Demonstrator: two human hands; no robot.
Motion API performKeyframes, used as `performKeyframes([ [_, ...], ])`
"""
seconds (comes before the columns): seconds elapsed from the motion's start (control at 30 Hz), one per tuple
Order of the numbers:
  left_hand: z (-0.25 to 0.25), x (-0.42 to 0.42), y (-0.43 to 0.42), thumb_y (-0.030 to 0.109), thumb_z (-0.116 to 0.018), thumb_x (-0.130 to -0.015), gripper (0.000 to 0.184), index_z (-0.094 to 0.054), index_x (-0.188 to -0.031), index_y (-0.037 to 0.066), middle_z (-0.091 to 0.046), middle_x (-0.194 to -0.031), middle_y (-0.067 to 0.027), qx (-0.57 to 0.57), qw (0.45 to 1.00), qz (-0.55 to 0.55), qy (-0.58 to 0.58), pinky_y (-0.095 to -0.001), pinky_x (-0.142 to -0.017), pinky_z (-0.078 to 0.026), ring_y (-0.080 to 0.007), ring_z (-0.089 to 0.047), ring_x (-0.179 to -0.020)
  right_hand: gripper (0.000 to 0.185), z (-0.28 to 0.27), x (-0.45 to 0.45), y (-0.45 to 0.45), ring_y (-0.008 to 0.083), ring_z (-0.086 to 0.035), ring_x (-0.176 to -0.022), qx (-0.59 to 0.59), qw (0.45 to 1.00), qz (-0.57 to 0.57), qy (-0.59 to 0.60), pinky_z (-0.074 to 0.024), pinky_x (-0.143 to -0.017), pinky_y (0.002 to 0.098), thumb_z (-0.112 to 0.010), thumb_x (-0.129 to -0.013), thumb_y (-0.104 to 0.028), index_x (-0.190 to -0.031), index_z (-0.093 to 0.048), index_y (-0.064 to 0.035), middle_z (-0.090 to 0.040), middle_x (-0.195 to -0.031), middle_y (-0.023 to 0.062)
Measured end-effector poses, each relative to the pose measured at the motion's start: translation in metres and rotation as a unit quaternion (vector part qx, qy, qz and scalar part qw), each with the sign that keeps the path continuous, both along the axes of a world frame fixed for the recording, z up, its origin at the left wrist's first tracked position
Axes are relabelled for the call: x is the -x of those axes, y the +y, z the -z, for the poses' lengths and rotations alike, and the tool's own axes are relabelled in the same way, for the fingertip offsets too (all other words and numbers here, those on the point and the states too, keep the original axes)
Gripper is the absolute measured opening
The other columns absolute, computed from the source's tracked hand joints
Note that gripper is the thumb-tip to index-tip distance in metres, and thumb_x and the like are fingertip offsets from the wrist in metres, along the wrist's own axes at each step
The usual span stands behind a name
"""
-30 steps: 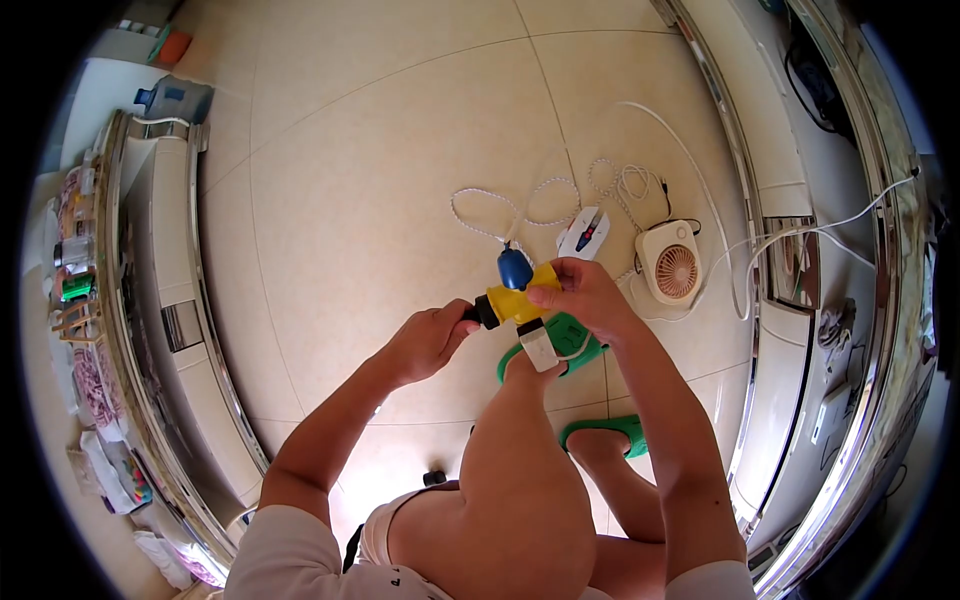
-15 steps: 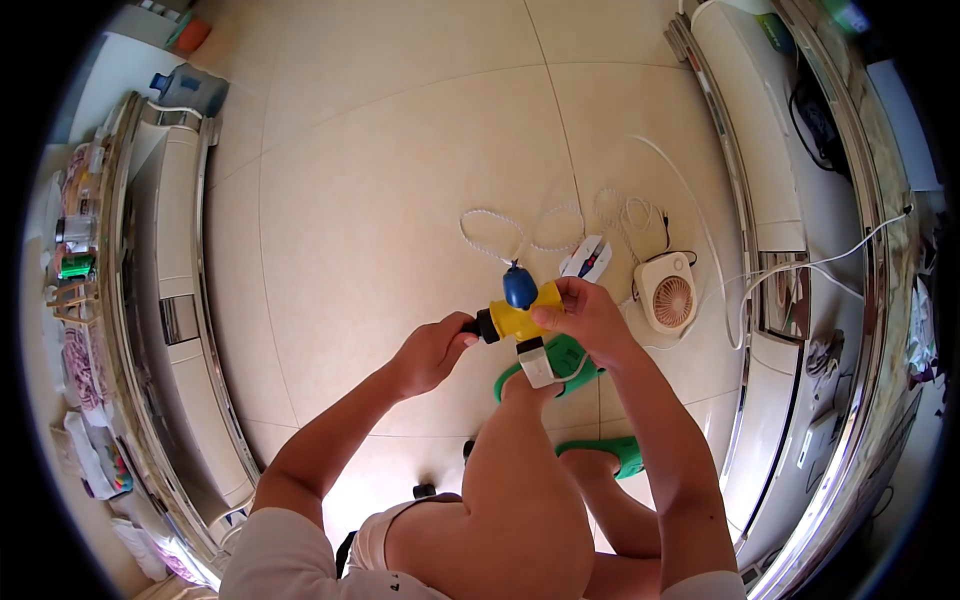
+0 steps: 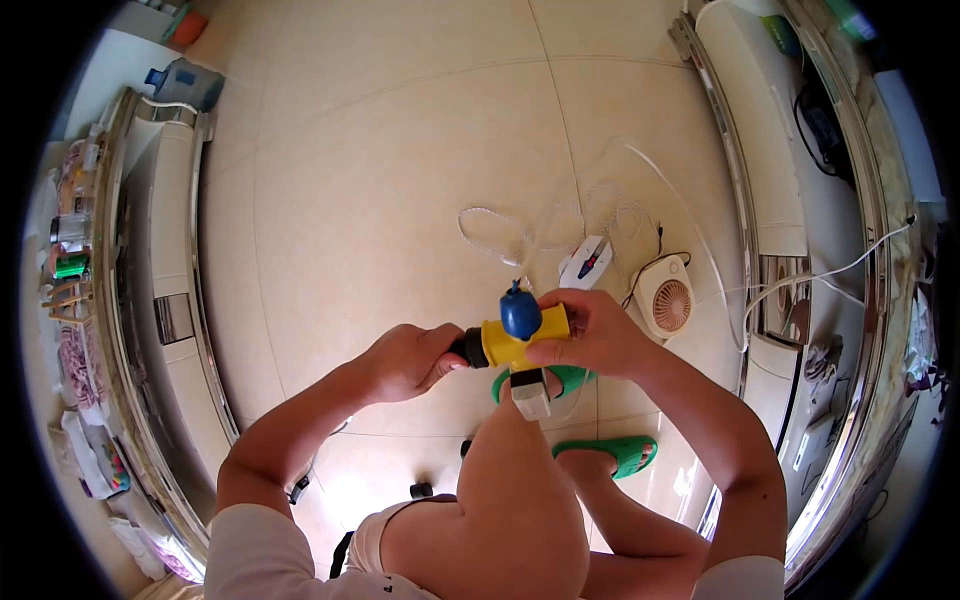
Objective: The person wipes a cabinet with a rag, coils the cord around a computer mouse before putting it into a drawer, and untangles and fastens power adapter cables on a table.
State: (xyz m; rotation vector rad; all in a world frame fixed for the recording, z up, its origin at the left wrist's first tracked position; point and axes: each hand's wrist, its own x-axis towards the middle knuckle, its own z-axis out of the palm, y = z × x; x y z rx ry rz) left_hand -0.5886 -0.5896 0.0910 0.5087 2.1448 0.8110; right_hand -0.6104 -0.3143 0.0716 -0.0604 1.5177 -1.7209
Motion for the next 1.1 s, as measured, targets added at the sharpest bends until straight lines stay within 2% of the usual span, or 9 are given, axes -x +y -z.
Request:
performKeyframes([
  [0.07,0.002,-0.004,-0.013,0.034,-0.045,-0.097,0.028,-0.049,-0.105,0.007,-0.06,-0.072,-0.0149,0.088,0.992,0.049,0.081,-0.045,-0.057,-0.044,-0.0385,-0.059,-0.064,0.049,0.003,0.006,0.01,0.0134,-0.063,-0.084,-0.043,0.998,0.051,-0.018,-0.051,-0.076,0.0273,-0.08,-0.071,-0.015,-0.111,-0.057,0.0003,-0.065,-0.094,0.0076],
  [0.1,0.025,-0.008,-0.055,0.032,-0.046,-0.097,0.027,-0.049,-0.105,0.007,-0.06,-0.072,-0.0157,0.008,0.984,-0.056,0.168,-0.0454,-0.057,-0.045,-0.0389,-0.058,-0.064,0.049,0.011,0.013,0.04,0.0153,-0.062,-0.091,-0.102,0.988,0.106,-0.052,-0.0519,-0.08,0.0296,-0.081,-0.071,-0.012,-0.112,-0.056,-0.0008,-0.063,-0.1,0.008],
  [0.13,0.046,-0.008,-0.104,0.031,-0.046,-0.097,0.026,-0.049,-0.106,0.006,-0.06,-0.072,-0.0166,-0.075,0.952,-0.157,0.251,-0.0457,-0.057,-0.045,-0.0394,-0.058,-0.064,0.043,0.032,0.025,0.088,0.0174,-0.063,-0.093,0.016,0.974,0.228,-0.013,-0.0533,-0.08,0.032,-0.077,-0.076,-0.017,-0.11,-0.056,-0.0023,-0.063,-0.1,0.0085],
  [0.27,0.023,-0.044,-0.138,0.025,-0.049,-0.094,0.024,-0.048,-0.105,0.004,-0.06,-0.072,-0.0208,0.23,0.955,-0.169,0.084,-0.0484,-0.06,-0.044,-0.0413,-0.058,-0.066,0.032,0.0,0.05,0.163,0.0111,-0.062,-0.078,0.033,0.909,0.407,0.088,-0.0499,-0.067,0.0223,-0.073,-0.082,-0.018,-0.105,-0.058,-0.0007,-0.063,-0.09,0.0046],
  [0.53,0.094,-0.033,-0.123,0.018,-0.058,-0.088,0.027,-0.057,-0.108,0.0,-0.063,-0.081,-0.018,0.21,0.969,-0.104,0.075,-0.0446,-0.07,-0.045,-0.0354,-0.06,-0.077,0.041,0.022,0.045,0.13,0.0033,-0.053,-0.066,0.028,0.918,0.395,0.016,-0.0425,-0.055,0.0167,-0.079,-0.077,-0.021,-0.106,-0.059,-0.0007,-0.061,-0.084,-0.0008],
  [0.63,0.121,-0.032,-0.118,0.02,-0.066,-0.082,0.041,-0.056,-0.116,0.001,-0.062,-0.107,-0.0174,0.251,0.933,-0.005,0.258,-0.0434,-0.087,-0.042,-0.032,-0.056,-0.104,0.043,0.037,0.034,0.11,0.0037,-0.054,-0.066,0.052,0.919,0.391,0.001,-0.0421,-0.055,0.0168,-0.079,-0.076,-0.021,-0.108,-0.059,-0.0012,-0.062,-0.085,-0.0003],
  [0.67,0.128,-0.03,-0.115,0.019,-0.066,-0.081,0.043,-0.055,-0.118,0.001,-0.061,-0.11,-0.018,0.224,0.92,0.006,0.321,-0.0423,-0.091,-0.042,-0.0325,-0.055,-0.107,0.043,0.042,0.031,0.105,0.0039,-0.054,-0.066,0.06,0.922,0.384,-0.002,-0.0417,-0.055,0.0167,-0.079,-0.077,-0.022,-0.109,-0.059,-0.0015,-0.062,-0.085,-0.0002],
  [0.83,0.1,0.014,-0.001,0.024,-0.06,-0.09,0.05,-0.045,-0.132,0.003,-0.057,-0.122,-0.0146,-0.074,0.977,-0.181,0.08,-0.037,-0.101,-0.036,-0.0258,-0.051,-0.118,0.05,0.066,0.015,0.083,0.009,-0.059,-0.087,0.123,0.922,0.363,-0.063,-0.0479,-0.073,0.0225,-0.077,-0.079,-0.021,-0.117,-0.053,-0.001,-0.062,-0.098,0.0039],
  [1.1,0.039,0.051,0.134,0.02,-0.062,-0.091,0.051,-0.043,-0.132,-0.002,-0.056,-0.12,-0.0119,-0.385,0.859,-0.291,-0.171,-0.0325,-0.096,-0.042,-0.0193,-0.054,-0.112,0.044,0.061,0.0,0.045,0.0112,-0.053,-0.088,0.09,0.935,0.342,0.003,-0.0466,-0.079,0.0267,-0.071,-0.084,-0.026,-0.113,-0.049,-0.0032,-0.055,-0.098,0.0049],
])
